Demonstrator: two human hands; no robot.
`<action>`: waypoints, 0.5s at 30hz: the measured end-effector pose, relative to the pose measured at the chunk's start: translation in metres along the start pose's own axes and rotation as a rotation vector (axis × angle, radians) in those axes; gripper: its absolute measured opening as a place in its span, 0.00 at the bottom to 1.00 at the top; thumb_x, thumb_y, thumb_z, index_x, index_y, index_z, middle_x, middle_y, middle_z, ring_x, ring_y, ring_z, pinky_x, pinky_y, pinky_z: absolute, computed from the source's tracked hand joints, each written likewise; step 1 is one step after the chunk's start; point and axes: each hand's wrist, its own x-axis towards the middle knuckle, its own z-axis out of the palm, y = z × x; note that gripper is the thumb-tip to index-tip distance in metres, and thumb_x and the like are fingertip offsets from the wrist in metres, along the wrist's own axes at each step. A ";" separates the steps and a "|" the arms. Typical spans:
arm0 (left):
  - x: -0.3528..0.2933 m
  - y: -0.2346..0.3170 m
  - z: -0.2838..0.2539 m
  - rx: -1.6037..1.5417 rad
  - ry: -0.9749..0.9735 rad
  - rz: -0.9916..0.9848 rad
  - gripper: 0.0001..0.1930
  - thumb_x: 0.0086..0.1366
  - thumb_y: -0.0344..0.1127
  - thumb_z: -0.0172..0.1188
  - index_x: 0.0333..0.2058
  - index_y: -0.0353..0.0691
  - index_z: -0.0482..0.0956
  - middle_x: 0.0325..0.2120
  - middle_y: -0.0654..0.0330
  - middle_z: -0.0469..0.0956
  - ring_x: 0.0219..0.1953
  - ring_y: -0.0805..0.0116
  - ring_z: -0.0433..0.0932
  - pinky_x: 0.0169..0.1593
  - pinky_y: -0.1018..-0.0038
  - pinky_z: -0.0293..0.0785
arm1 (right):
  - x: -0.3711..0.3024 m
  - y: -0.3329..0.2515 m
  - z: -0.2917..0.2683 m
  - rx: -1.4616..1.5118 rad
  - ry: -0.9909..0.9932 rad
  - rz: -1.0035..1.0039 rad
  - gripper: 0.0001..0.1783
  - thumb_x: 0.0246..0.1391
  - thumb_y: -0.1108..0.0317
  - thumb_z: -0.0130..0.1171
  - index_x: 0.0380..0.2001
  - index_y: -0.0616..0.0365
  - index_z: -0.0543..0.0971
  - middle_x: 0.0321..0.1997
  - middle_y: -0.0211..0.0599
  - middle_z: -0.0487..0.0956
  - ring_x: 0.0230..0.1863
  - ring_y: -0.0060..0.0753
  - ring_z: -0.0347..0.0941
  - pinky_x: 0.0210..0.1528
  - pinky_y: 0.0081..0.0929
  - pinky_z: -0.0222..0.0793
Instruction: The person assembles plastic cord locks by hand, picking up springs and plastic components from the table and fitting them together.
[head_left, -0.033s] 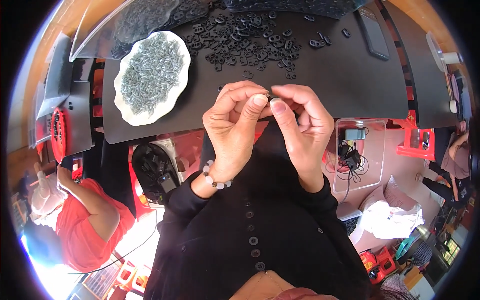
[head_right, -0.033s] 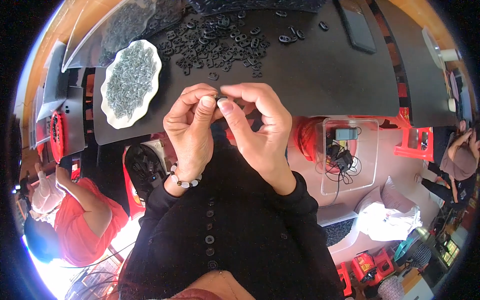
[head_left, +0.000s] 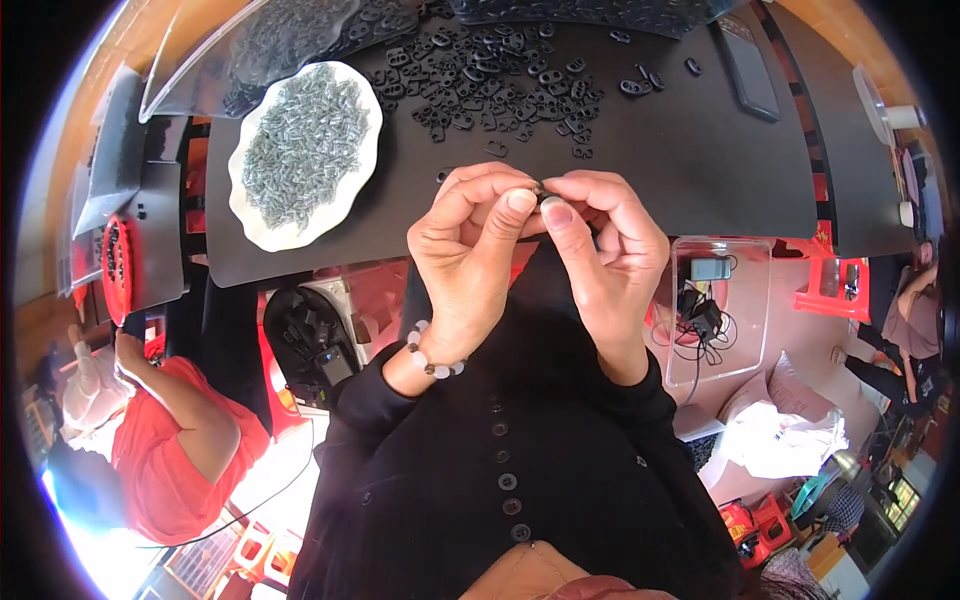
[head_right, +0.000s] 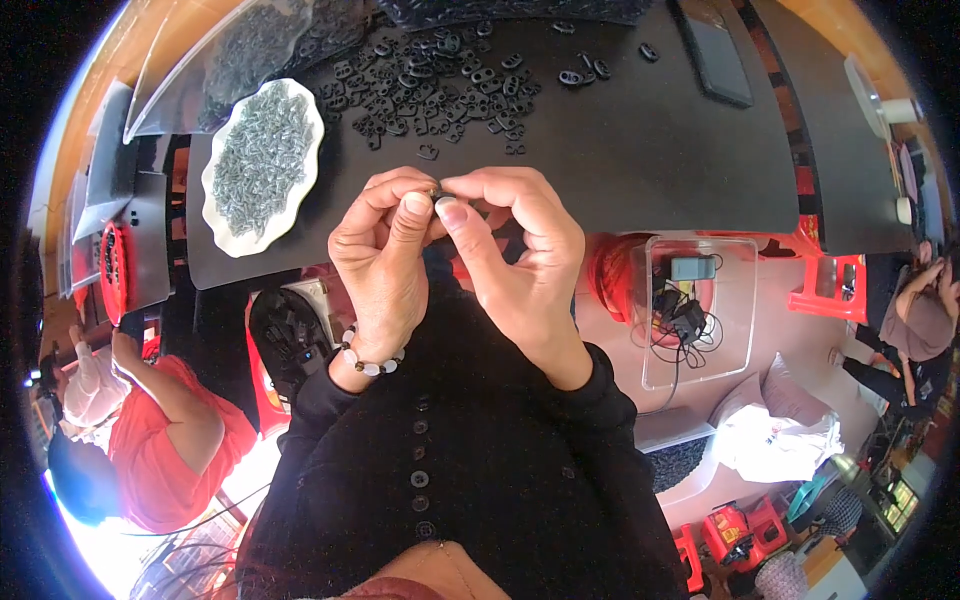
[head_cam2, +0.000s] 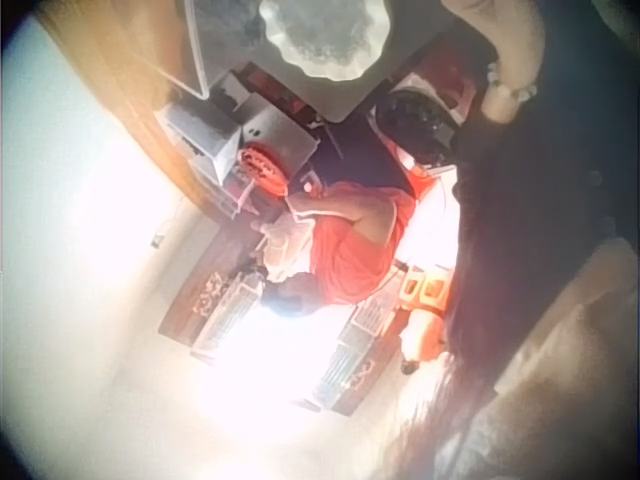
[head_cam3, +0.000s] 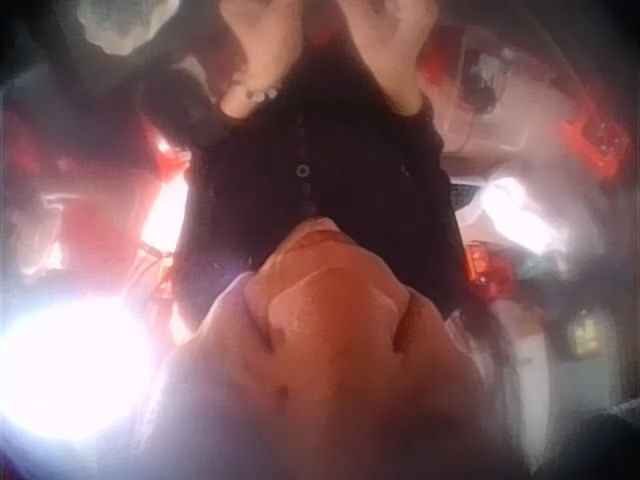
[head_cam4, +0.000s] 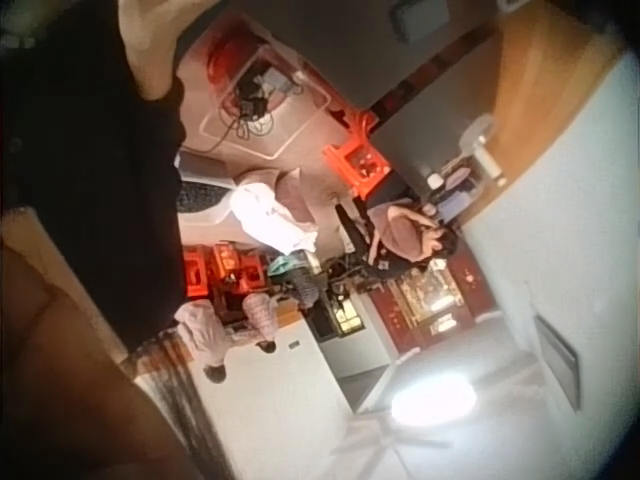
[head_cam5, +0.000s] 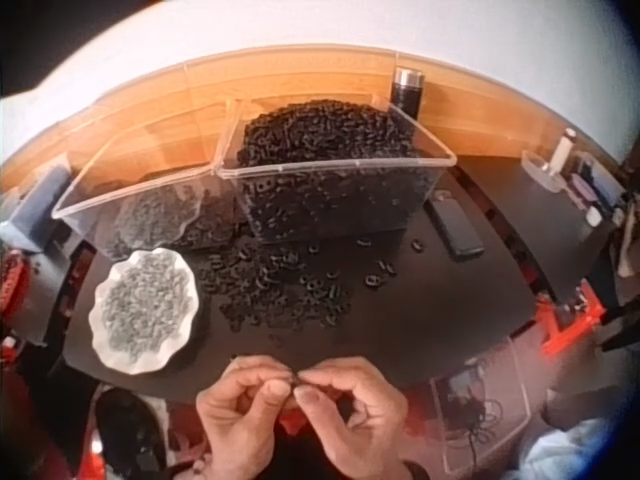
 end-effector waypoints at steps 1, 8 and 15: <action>-0.001 0.000 0.001 -0.043 -0.001 0.003 0.05 0.64 0.24 0.59 0.38 0.29 0.79 0.42 0.56 0.74 0.38 0.71 0.80 0.43 0.75 0.83 | 0.000 0.005 -0.002 -0.003 -0.019 -0.058 0.08 0.53 0.77 0.63 0.38 0.62 0.80 0.39 0.34 0.77 0.32 0.16 0.72 0.30 0.13 0.68; -0.002 0.005 -0.002 -0.060 -0.043 -0.045 0.05 0.65 0.24 0.58 0.38 0.29 0.79 0.41 0.56 0.74 0.36 0.70 0.81 0.40 0.77 0.83 | 0.001 -0.007 -0.004 0.376 -0.080 0.179 0.05 0.58 0.75 0.60 0.36 0.68 0.78 0.34 0.36 0.79 0.27 0.18 0.74 0.29 0.15 0.72; -0.003 0.009 -0.008 0.074 -0.094 -0.070 0.06 0.66 0.26 0.57 0.38 0.29 0.79 0.40 0.56 0.73 0.34 0.70 0.81 0.38 0.79 0.82 | 0.002 -0.004 -0.015 0.361 -0.151 0.229 0.06 0.58 0.74 0.60 0.35 0.68 0.79 0.32 0.36 0.81 0.31 0.19 0.76 0.34 0.17 0.73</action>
